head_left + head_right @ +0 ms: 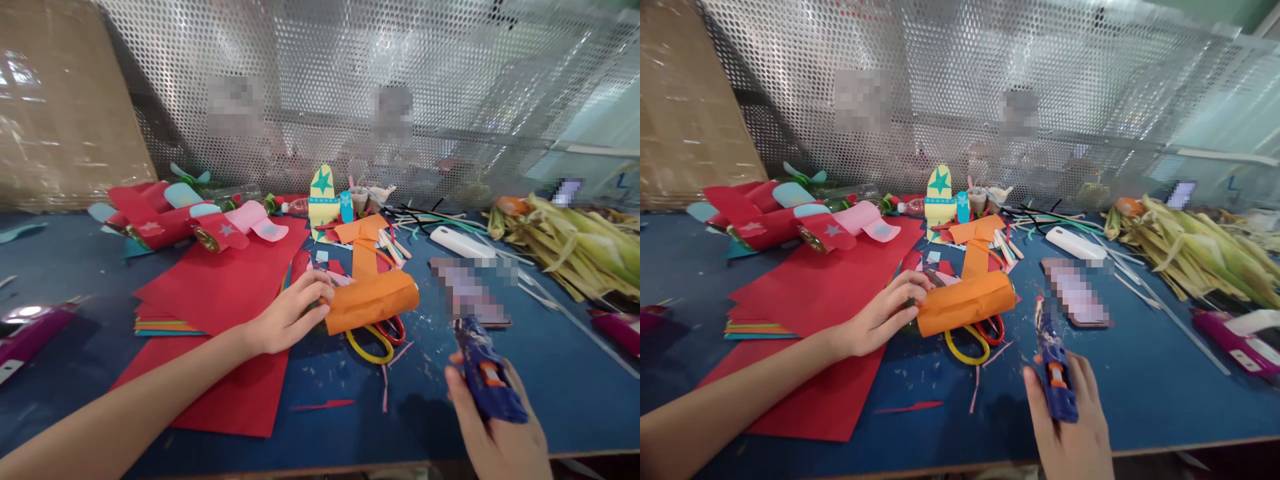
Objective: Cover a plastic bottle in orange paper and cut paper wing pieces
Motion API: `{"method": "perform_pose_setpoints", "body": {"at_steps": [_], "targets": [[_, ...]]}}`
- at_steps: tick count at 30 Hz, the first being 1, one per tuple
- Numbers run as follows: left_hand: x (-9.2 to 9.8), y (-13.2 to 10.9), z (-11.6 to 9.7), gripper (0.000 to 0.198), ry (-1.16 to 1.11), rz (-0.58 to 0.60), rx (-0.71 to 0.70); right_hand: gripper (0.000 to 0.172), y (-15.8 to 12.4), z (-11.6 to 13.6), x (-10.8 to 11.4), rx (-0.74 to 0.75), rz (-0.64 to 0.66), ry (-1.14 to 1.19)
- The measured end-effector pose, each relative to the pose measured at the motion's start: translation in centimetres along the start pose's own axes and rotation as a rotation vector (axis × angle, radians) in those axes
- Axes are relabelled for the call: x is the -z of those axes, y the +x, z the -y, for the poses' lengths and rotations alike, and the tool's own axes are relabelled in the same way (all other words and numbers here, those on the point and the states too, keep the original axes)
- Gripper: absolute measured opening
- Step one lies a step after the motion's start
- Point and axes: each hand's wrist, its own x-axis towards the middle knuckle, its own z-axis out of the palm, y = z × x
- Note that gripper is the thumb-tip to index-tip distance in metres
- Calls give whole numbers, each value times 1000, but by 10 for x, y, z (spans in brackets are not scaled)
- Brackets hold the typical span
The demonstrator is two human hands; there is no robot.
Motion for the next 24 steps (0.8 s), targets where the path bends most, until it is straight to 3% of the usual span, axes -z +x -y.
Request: {"method": "perform_pose_setpoints", "body": {"at_steps": [6,11,17,21,24], "targets": [[2,2,-3,25,-6,16,6,51,1,-16,-13,139,83,-306],[1,4,-6,13,-12,-15,43,55,-6,-17,-20,181,132,-341],[-1,4,-4,6,-9,-22,-4,57,3,-31,8,313,291,-217],[0,4,-7,9,6,-16,-44,31,43,-5,24,327,153,-118],[1,5,-10,20,27,5,-79,15,77,21,13,569,141,15]]}}
